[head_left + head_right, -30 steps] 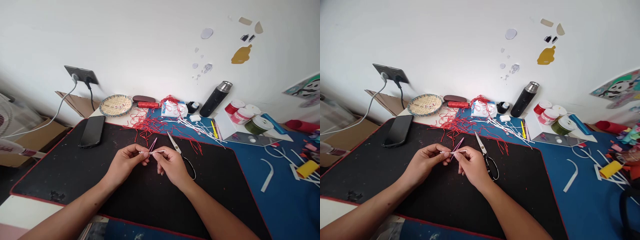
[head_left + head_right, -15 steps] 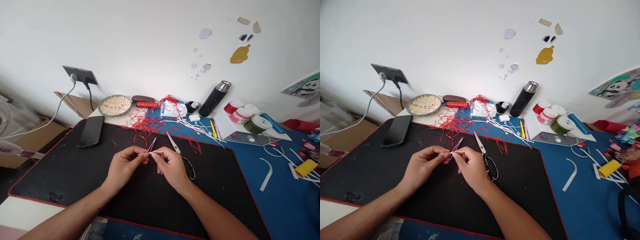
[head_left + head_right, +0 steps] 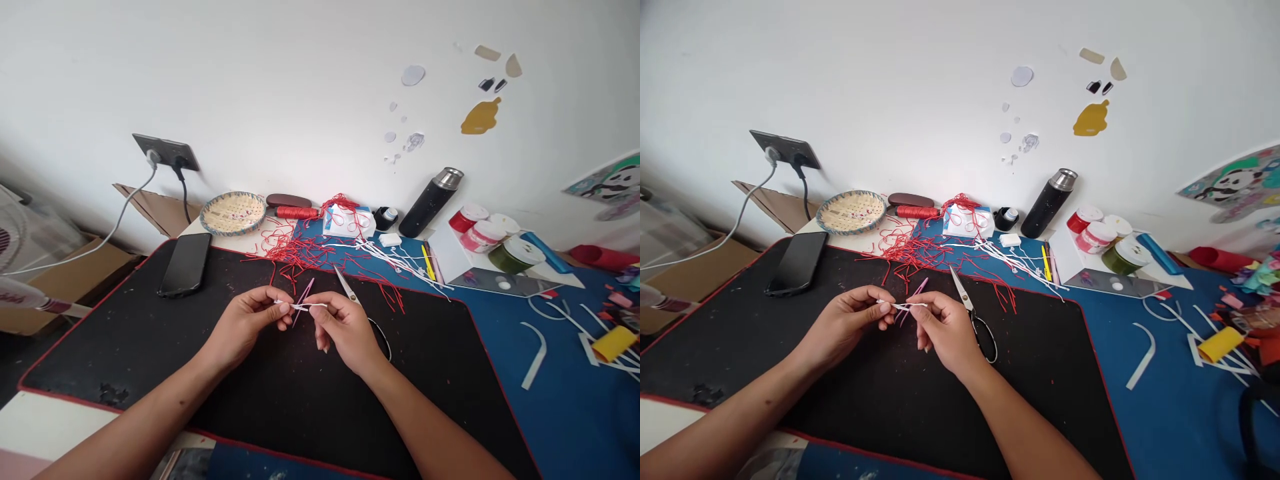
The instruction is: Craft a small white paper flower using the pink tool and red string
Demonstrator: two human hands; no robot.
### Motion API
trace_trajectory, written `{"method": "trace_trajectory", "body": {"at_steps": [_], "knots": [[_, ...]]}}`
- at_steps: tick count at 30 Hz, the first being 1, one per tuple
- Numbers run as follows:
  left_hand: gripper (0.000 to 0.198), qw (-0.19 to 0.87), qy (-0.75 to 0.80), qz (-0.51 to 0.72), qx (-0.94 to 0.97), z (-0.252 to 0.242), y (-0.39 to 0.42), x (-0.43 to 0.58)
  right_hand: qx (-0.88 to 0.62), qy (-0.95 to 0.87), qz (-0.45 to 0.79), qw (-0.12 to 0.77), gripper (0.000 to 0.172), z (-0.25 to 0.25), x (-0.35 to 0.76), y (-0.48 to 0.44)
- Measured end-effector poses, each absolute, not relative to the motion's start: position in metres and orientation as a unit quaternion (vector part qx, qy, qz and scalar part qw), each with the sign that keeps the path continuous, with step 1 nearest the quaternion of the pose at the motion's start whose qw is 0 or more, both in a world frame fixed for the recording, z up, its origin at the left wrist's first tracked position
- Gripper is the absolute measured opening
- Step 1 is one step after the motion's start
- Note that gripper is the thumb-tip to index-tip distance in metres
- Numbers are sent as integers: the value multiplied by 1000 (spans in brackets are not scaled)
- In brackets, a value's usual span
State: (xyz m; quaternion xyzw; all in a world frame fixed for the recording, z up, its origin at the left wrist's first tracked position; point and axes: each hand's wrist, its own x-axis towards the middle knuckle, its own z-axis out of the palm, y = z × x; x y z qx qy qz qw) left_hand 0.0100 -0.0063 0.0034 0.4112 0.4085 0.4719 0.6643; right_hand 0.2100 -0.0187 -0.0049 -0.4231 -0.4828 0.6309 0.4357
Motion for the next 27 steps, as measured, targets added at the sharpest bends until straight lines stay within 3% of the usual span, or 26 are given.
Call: {"method": "trace_trajectory", "body": {"at_steps": [11,27], "knots": [[31,752,383,411,345,2,-6,9,-407,-504,636,420,36,-2,209,-21],[31,789,365,383,313,2,-4,8,-403,-528,620,418,30,-4,206,-26]]}}
